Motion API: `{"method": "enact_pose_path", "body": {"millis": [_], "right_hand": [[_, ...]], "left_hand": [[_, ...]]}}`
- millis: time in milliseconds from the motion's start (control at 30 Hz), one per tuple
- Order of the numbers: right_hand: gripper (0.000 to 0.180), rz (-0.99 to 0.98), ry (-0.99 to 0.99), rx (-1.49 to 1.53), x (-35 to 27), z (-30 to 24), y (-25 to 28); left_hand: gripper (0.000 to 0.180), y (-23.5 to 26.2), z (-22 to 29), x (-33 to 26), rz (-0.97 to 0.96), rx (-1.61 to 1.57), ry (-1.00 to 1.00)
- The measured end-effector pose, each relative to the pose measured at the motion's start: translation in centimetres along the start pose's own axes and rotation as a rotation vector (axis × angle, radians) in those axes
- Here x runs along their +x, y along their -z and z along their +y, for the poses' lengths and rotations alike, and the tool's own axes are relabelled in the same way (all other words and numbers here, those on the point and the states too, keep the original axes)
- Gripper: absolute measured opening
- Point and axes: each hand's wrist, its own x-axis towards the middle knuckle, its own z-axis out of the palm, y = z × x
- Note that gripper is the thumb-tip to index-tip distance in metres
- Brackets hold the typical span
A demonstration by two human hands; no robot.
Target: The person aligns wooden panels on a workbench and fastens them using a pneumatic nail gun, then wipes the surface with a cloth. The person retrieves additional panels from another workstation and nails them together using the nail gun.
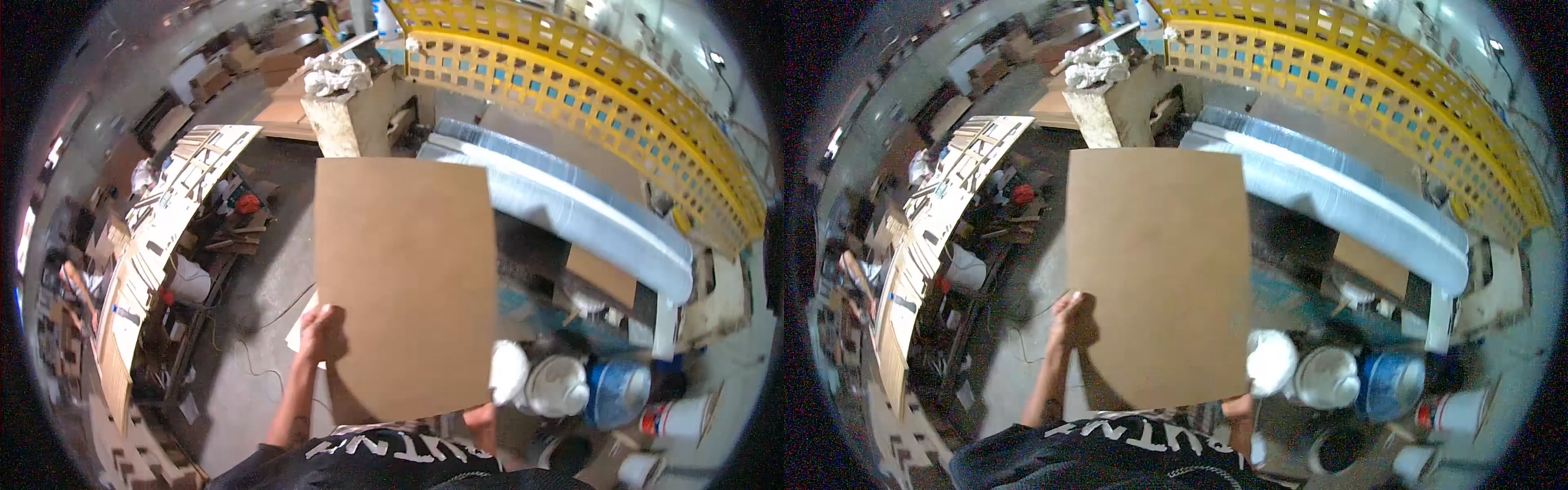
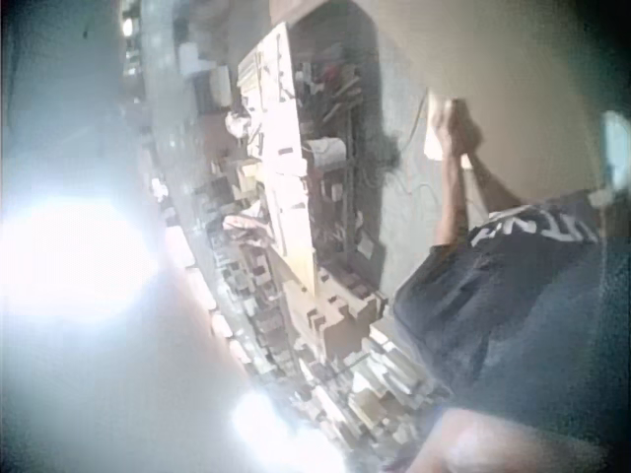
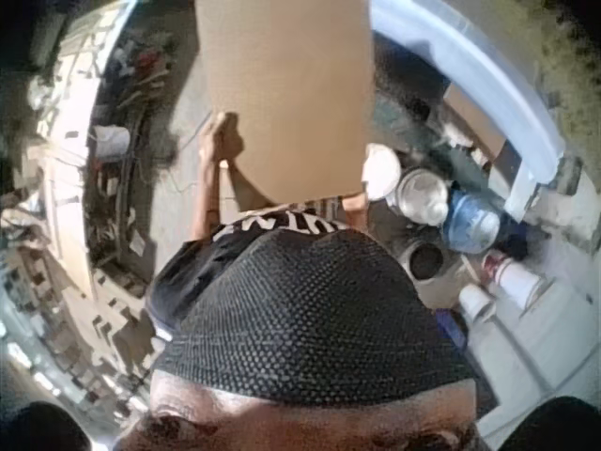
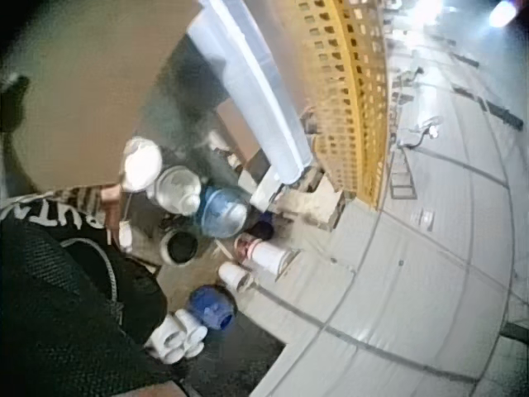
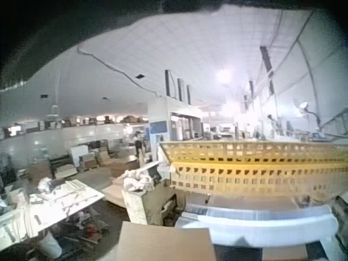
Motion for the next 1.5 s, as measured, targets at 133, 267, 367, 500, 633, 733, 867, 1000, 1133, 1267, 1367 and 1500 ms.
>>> {"method": "enact_pose_path", "body": {"millis": [133,267,367,500,633,733,867,1000,1133,1267,1367,1500], "right_hand": [[0.085,0.058,0.509,-0.045,-4.4,11.6,-11.8],[0.072,0.220,0.740,-0.019,-7.3,18.8,-8.9],[0.048,0.290,0.653,-0.124,-9.2,21.8,-1.6],[0.029,0.637,0.689,-0.411,-5.2,24.7,-7.5],[0.029,0.578,0.669,-0.276,-3.5,20.5,-2.8],[0.017,0.589,0.646,-0.399,1.1,16.7,-1.1],[0.030,0.375,0.611,-0.280,6.6,11.0,2.3],[0.033,0.249,0.639,-0.337,11.9,7.2,4.2],[0.035,0.282,0.613,-0.353,16.4,3.6,3.7],[0.036,0.291,0.631,-0.361,17.9,0.6,4.3],[0.038,0.313,0.620,-0.325,19.0,0.6,3.2],[0.033,0.687,0.684,-0.268,22.0,4.2,0.0]], "left_hand": [[0.029,1.5,-3.3,1.7,-0.198,-0.110,0.132],[0.023,-0.7,-6.0,0.7,-0.320,-0.164,0.201],[0.036,1.0,-8.4,1.9,-0.478,-0.119,0.307],[0.048,0.5,-7.6,3.4,-0.597,-0.036,0.432],[0.046,3.8,-10.0,5.5,-0.730,0.266,0.483],[0.046,14.8,-16.1,7.3,-0.674,0.287,0.456],[0.039,33.9,-19.4,3.8,-0.515,0.911,0.446],[0.038,47.6,-13.9,-6.8,0.212,0.674,0.957],[0.035,49.4,-9.4,-13.2,0.362,0.680,1.031],[0.037,47.6,-9.6,-12.9,0.264,0.612,0.977],[0.042,48.4,-10.3,-11.7,0.184,0.558,0.968],[0.044,51.2,-9.8,-8.9,0.146,0.685,1.013]]}}
